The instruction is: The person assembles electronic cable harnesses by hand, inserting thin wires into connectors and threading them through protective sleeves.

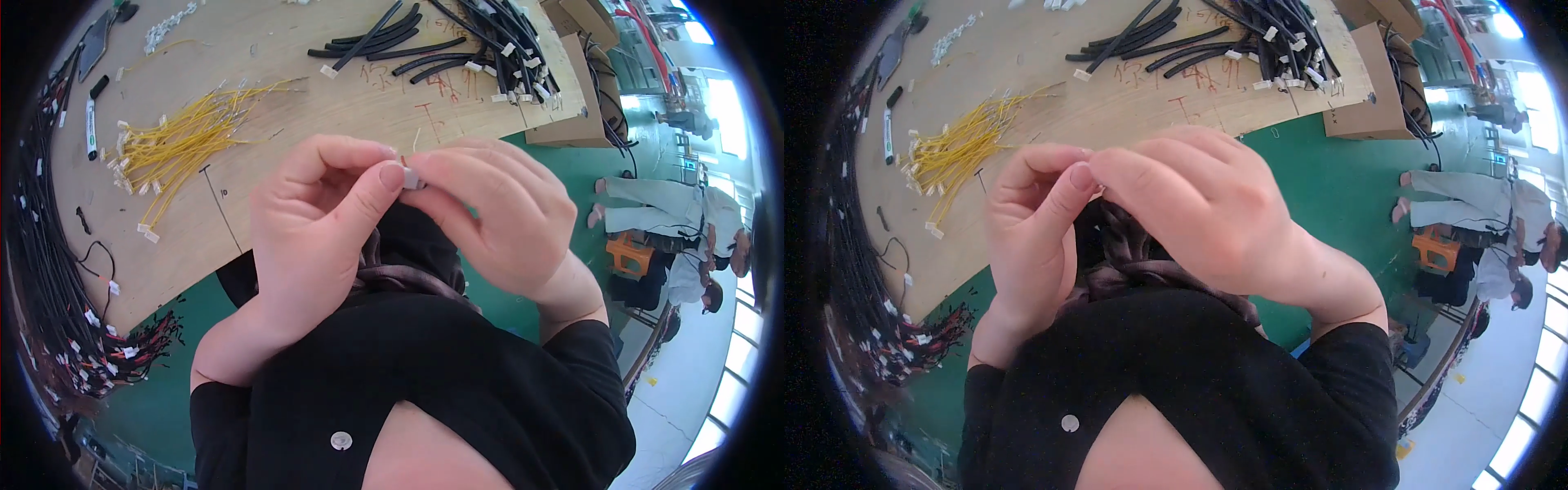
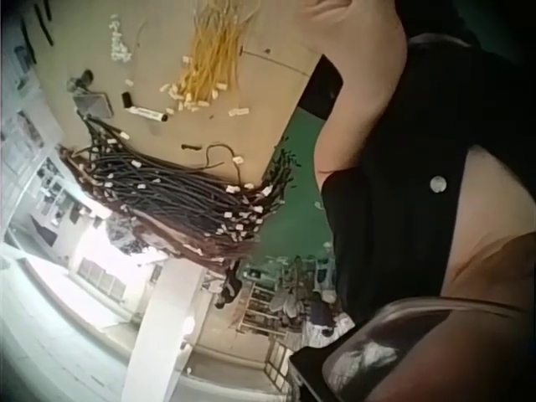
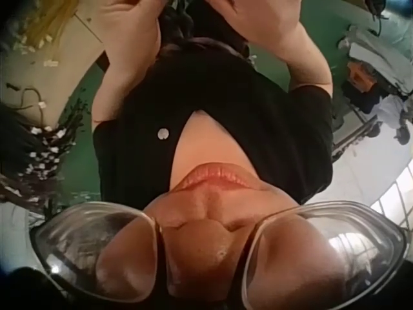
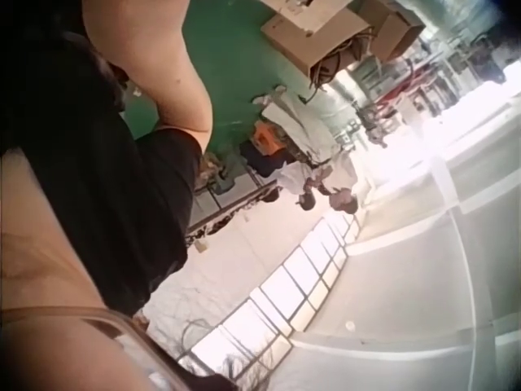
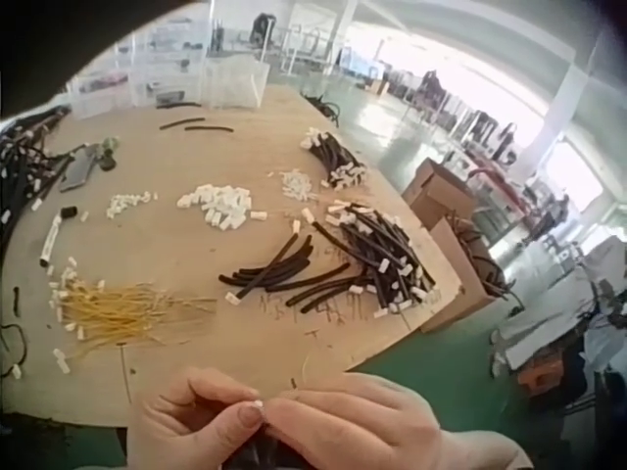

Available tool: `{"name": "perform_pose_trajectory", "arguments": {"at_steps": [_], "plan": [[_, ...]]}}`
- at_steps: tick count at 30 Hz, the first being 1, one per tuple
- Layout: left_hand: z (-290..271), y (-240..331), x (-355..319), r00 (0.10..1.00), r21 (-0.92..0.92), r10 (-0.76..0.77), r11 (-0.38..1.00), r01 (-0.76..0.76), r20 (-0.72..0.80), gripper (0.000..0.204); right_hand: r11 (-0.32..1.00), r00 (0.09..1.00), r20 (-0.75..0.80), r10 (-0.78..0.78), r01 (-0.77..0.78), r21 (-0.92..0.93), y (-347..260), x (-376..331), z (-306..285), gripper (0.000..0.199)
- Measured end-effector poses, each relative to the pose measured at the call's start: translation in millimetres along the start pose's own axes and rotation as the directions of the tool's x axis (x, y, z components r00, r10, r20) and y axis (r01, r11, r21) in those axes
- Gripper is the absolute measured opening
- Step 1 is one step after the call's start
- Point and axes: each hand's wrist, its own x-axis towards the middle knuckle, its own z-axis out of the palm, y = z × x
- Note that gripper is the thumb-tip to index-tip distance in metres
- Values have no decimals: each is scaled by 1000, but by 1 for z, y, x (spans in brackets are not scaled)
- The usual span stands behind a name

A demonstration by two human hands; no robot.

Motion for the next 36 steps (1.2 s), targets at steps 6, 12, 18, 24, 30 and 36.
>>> {"name": "perform_pose_trajectory", "arguments": {"at_steps": [6, 12, 18, 24, 30, 36], "plan": [[-1, -4, 0, 998, 82, 54, 995, -53, -10, 10, 995, 996, -1, -92, 92, -30, 5, -6, 5, 21], [1, 1, 2, 999, 140, 36, 990, -32, -29, 8, 994, 994, 7, -108, 108, -16, 3, -5, 4, 22], [-1, -3, 8, 995, 185, -28, 983, 9, 98, 9, 995, 1000, -25, -4, 7, 97, 5, -11, 7, 22], [11, -10, 39, 987, 255, -57, 967, 17, 149, 15, 875, 889, -82, 450, -420, 242, 13, -11, 3, 20], [21, -42, 134, 731, 800, 325, -208, -563, 600, 37, 673, 707, -249, 662, -707, -218, 181, 25, -38, 20], [26, -73, 147, 871, 841, 209, -433, -325, 444, 33, 839, 823, -311, 475, -531, -121, 240, 35, -22, 22]]}}
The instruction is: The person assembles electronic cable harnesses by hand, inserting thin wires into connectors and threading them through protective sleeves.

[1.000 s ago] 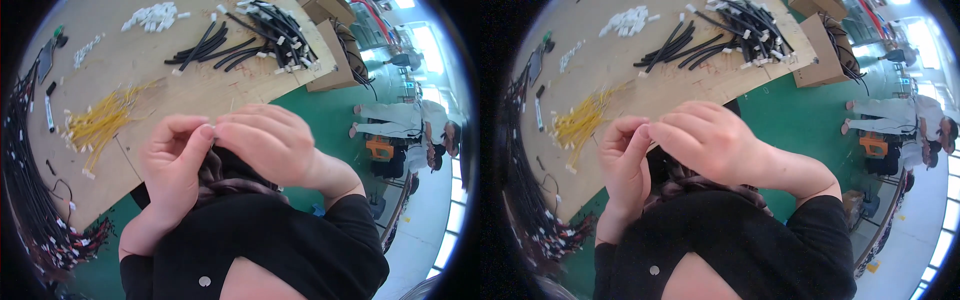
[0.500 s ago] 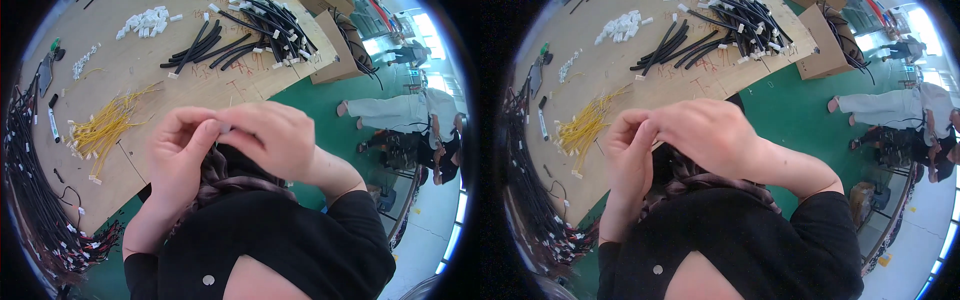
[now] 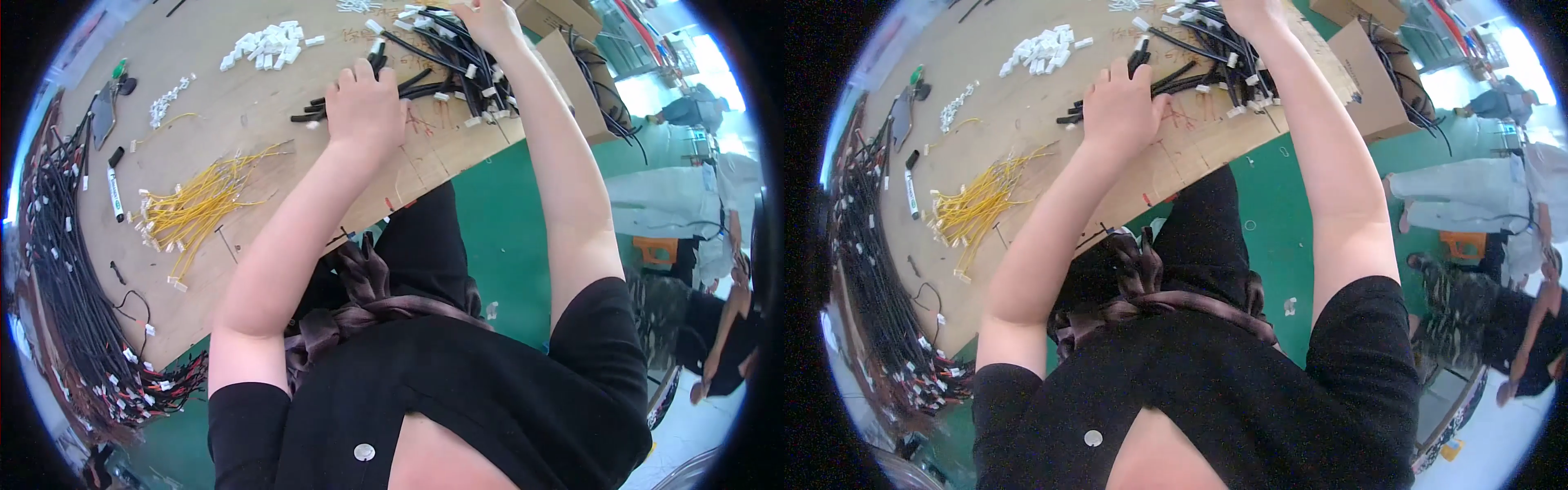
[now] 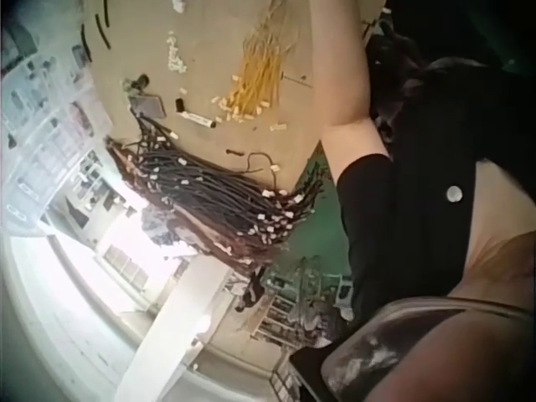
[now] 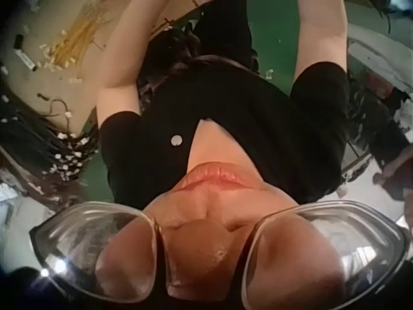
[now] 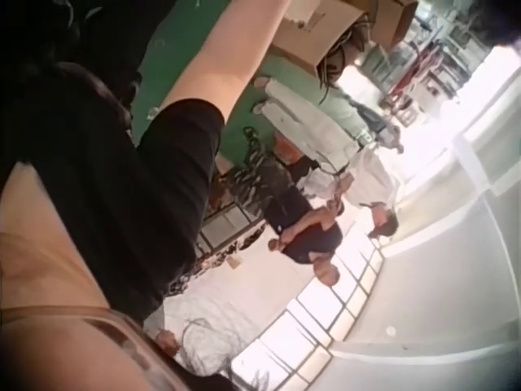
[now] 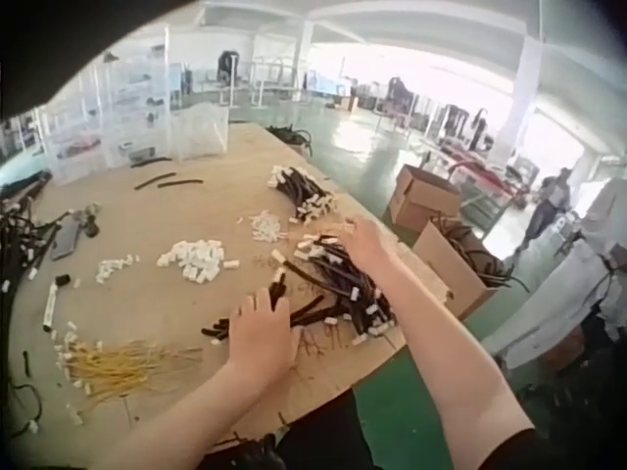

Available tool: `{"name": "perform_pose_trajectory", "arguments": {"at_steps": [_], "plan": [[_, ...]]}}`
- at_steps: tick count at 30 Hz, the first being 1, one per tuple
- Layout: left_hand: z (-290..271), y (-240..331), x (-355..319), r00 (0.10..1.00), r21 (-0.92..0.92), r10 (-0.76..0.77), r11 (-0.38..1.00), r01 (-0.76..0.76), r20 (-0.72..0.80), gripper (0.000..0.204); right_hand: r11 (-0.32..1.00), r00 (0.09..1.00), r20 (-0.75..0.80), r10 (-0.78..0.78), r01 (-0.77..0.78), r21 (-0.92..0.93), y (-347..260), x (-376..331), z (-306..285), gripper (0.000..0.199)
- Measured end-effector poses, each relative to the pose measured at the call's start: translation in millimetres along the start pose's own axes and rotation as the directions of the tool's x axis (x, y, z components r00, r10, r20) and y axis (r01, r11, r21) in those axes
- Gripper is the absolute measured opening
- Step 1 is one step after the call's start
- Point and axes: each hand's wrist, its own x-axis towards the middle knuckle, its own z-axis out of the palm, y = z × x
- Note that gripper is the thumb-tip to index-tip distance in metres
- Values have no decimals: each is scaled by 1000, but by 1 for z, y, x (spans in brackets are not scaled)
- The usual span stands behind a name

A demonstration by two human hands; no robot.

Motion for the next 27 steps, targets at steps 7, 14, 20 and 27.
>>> {"name": "perform_pose_trajectory", "arguments": {"at_steps": [7, 14, 20, 27], "plan": [[-22, -31, -38, 997, 11, -68, 998, 68, 37, 21, 964, 949, 177, -263, 266, 2, -68, -98, 28, 31], [-36, -71, -53, 972, -438, -228, 869, 228, 53, 19, 939, 870, 355, -342, 333, 89, -80, -110, 39, 28], [-49, -74, -39, 828, -864, -485, 248, 438, 280, 17, 920, 933, 356, 58, -188, 344, -98, -92, 42, 21], [-44, -57, -36, 983, -465, -183, 867, 178, 33, 29, 788, 726, 385, 571, -616, -6, -140, -16, -22, 29]]}}
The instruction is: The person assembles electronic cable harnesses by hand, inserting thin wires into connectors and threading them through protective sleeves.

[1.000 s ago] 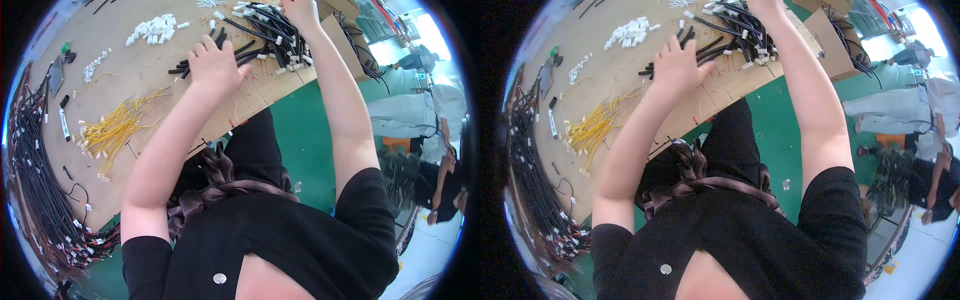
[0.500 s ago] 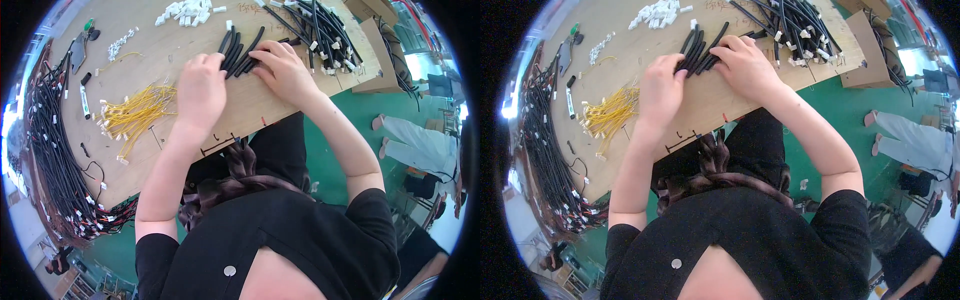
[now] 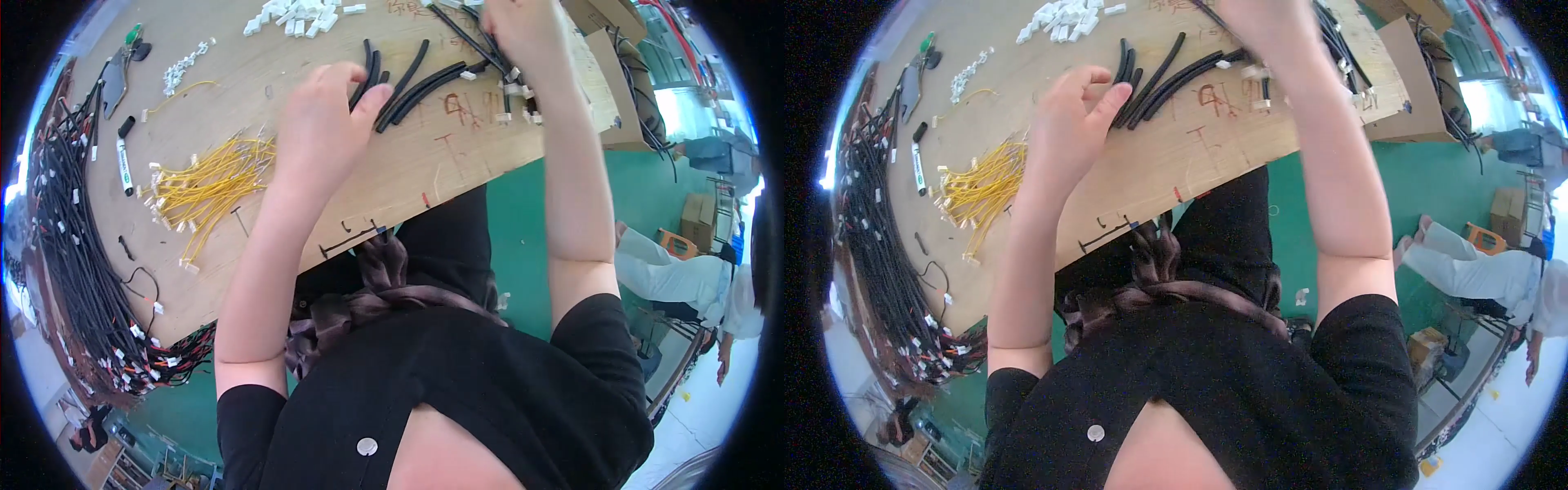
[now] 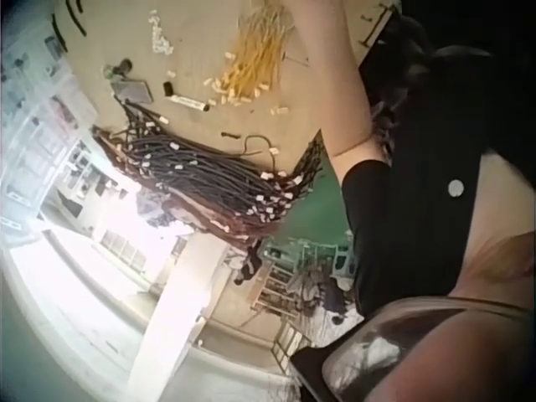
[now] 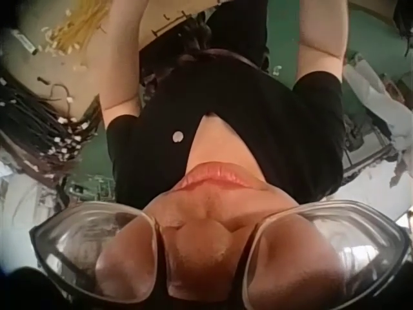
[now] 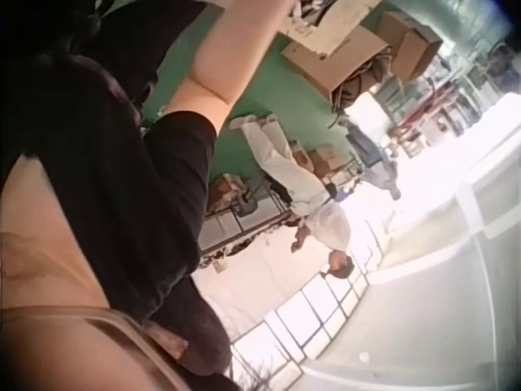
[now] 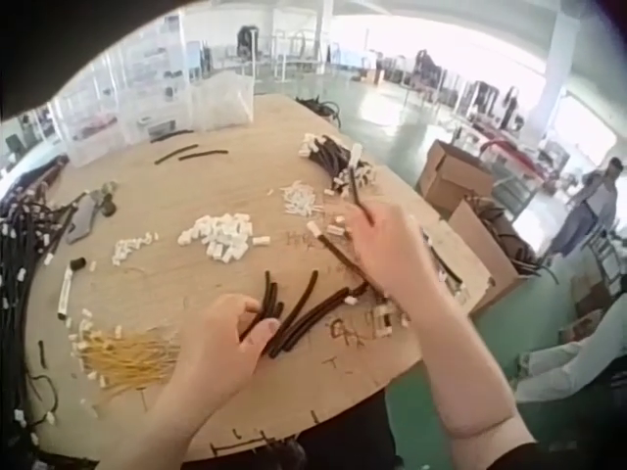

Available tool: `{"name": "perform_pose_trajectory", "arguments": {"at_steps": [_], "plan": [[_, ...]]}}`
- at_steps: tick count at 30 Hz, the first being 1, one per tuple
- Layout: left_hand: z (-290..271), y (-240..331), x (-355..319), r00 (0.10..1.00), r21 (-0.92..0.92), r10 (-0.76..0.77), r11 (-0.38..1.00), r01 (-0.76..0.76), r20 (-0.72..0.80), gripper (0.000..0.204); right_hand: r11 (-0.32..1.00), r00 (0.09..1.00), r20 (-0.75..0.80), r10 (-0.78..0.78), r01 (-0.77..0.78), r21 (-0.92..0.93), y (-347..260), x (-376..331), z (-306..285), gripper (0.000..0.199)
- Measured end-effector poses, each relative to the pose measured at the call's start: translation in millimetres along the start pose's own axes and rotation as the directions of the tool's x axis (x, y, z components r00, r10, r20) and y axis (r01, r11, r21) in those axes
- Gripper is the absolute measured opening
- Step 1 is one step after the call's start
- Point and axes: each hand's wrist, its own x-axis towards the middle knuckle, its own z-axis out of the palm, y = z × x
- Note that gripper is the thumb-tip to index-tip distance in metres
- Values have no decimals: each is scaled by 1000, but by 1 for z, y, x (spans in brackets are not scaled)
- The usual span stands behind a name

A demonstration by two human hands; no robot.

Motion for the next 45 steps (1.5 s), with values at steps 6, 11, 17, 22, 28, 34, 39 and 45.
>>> {"name": "perform_pose_trajectory", "arguments": {"at_steps": [6, 11, 17, 22, 28, 34, 39, 45], "plan": [[39, 20, 6, 994, 452, 81, 886, -105, 73, 35, 485, 830, -37, -556, 288, -825, 70, 30, 30, 46], [42, 27, 15, 990, 439, -4, 897, -57, 138, 25, 496, 887, -55, -458, 203, -845, 103, 50, 15, 44], [26, 16, 6, 997, 328, -50, 944, 27, 60, 22, 457, 596, -71, -800, 528, -716, 95, 36, 19, 38], [6, 27, -43, 997, 140, 31, 990, -21, -71, 21, 786, 848, 160, -505, 528, -321, 64, -22, 74, 36], [-87, -48, -136, 942, 390, -13, 909, 150, -334, 21, 802, 824, 213, -526, 563, -199, 66, -33, 97, 38], [-116, -86, -170, 857, 206, -399, 855, 476, -326, 22, 939, 915, 218, -338, 313, 141, 69, -26, 94, 42], [-117, -78, -164, 730, -388, -600, 789, 475, -326, 13, 854, 974, 91, -206, 134, 503, 70, -37, 82, 50], [-120, -91, -157, 765, 172, -342, 848, 501, -546, 19, 660, 965, 41, -259, 146, 737, 61, -75, 96, 30]]}}
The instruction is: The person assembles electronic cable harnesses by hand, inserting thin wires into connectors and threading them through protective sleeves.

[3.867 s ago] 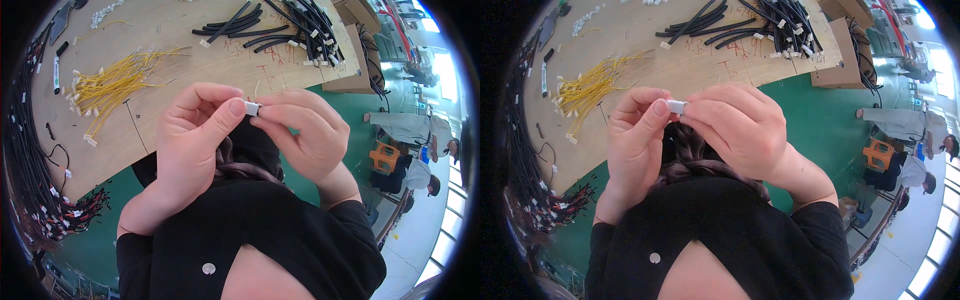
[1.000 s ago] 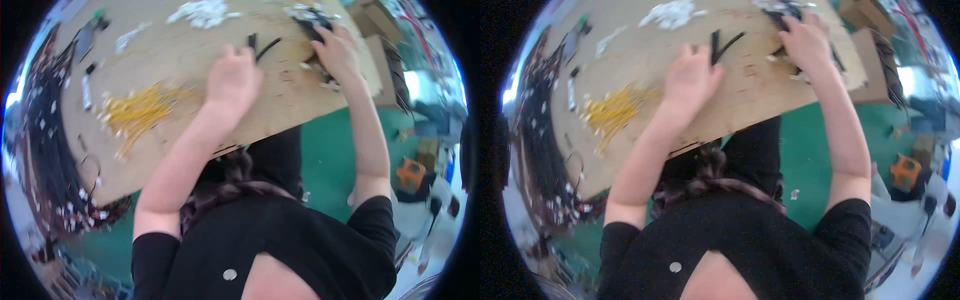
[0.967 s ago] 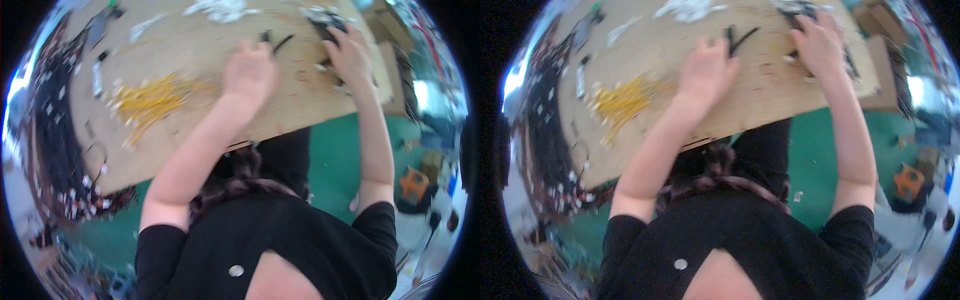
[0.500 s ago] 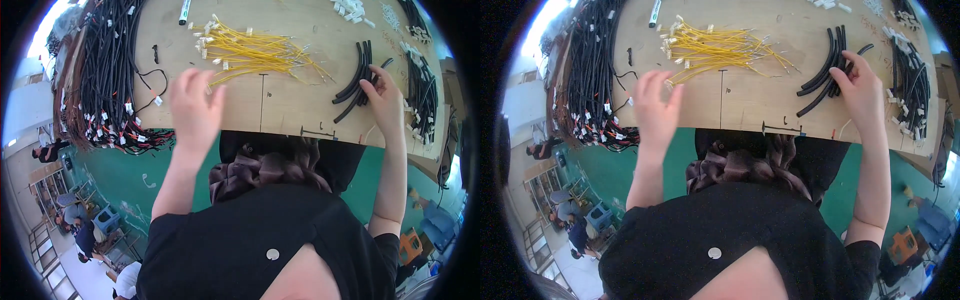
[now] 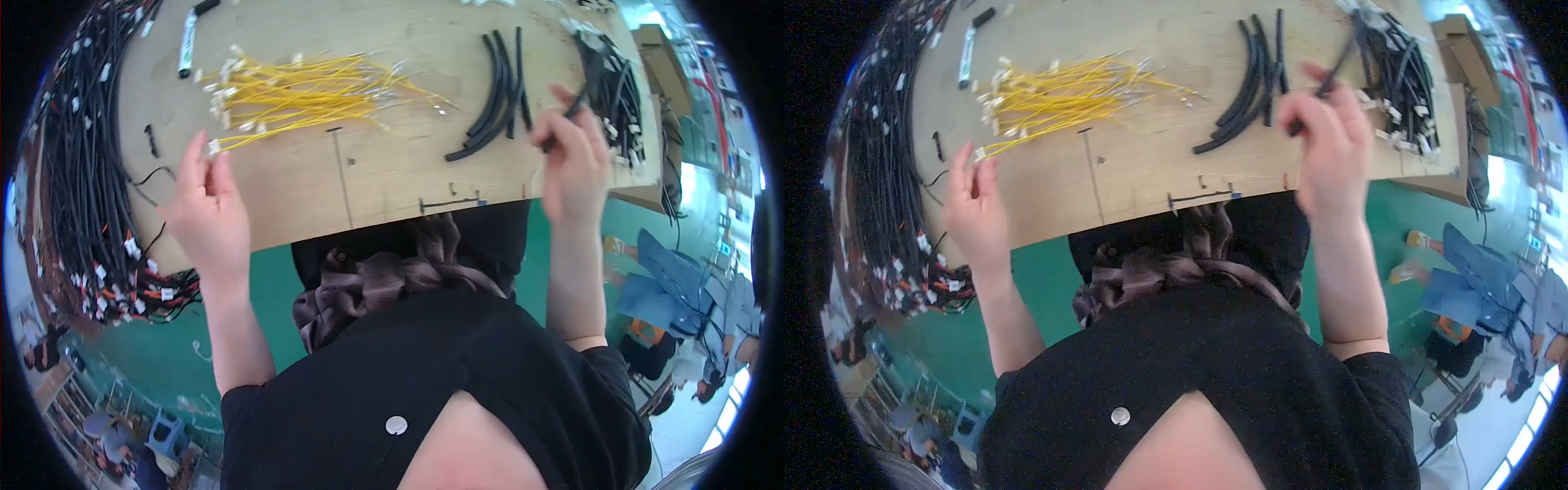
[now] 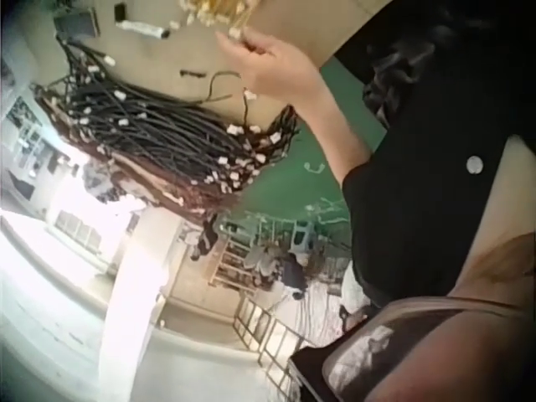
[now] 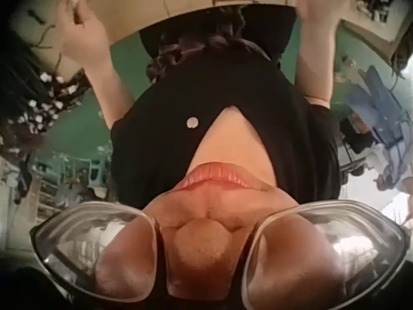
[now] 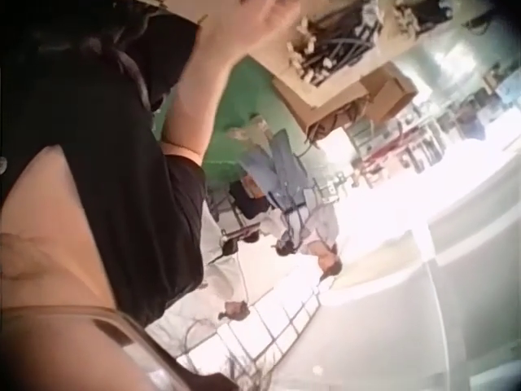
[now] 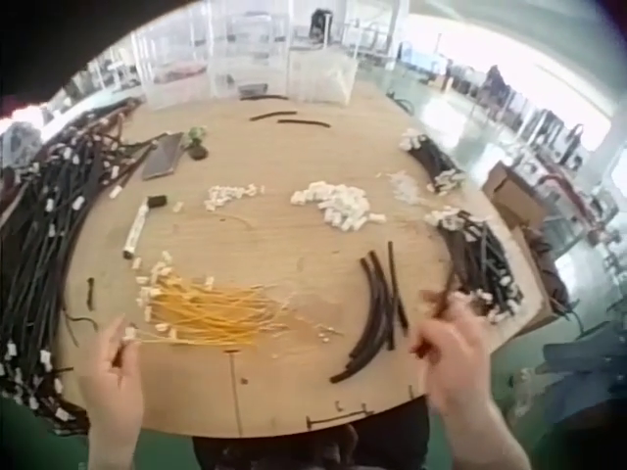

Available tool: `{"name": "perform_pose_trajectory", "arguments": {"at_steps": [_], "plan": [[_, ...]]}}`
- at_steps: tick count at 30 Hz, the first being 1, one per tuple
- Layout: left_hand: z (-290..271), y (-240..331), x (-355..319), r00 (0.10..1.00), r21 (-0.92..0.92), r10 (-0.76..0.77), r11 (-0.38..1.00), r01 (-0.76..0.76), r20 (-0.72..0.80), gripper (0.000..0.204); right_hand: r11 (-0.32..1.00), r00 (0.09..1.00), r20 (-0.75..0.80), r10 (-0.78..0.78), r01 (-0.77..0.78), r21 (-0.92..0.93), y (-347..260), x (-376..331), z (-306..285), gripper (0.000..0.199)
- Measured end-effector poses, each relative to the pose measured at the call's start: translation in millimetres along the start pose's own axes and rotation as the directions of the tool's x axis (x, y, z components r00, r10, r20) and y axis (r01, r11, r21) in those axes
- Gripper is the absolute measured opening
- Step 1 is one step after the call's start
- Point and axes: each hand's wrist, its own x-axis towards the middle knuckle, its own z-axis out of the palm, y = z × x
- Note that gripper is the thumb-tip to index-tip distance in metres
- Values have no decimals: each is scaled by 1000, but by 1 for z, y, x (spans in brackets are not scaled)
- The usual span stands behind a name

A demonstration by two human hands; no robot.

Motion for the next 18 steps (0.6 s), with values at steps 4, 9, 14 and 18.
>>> {"name": "perform_pose_trajectory", "arguments": {"at_steps": [4, 9, 14, 18], "plan": [[-6, 8, 10, 998, 73, 55, 996, -55, -7, 17, 991, 980, 154, 125, -118, -57, -7, -29, 38, 13], [-14, 33, 15, 997, -395, 72, 917, -64, 7, 14, 877, 727, 541, 423, -478, -44, 2, -53, 106, 20], [-35, 61, 1, 936, -463, 353, 830, -310, 7, 6, 416, 560, 704, 436, -819, 394, -22, -39, 145, 19], [-56, 59, -2, 903, -746, 412, 564, -355, -119, 7, 339, 626, 616, 478, -779, 528, -9, -30, 135, 13]]}}
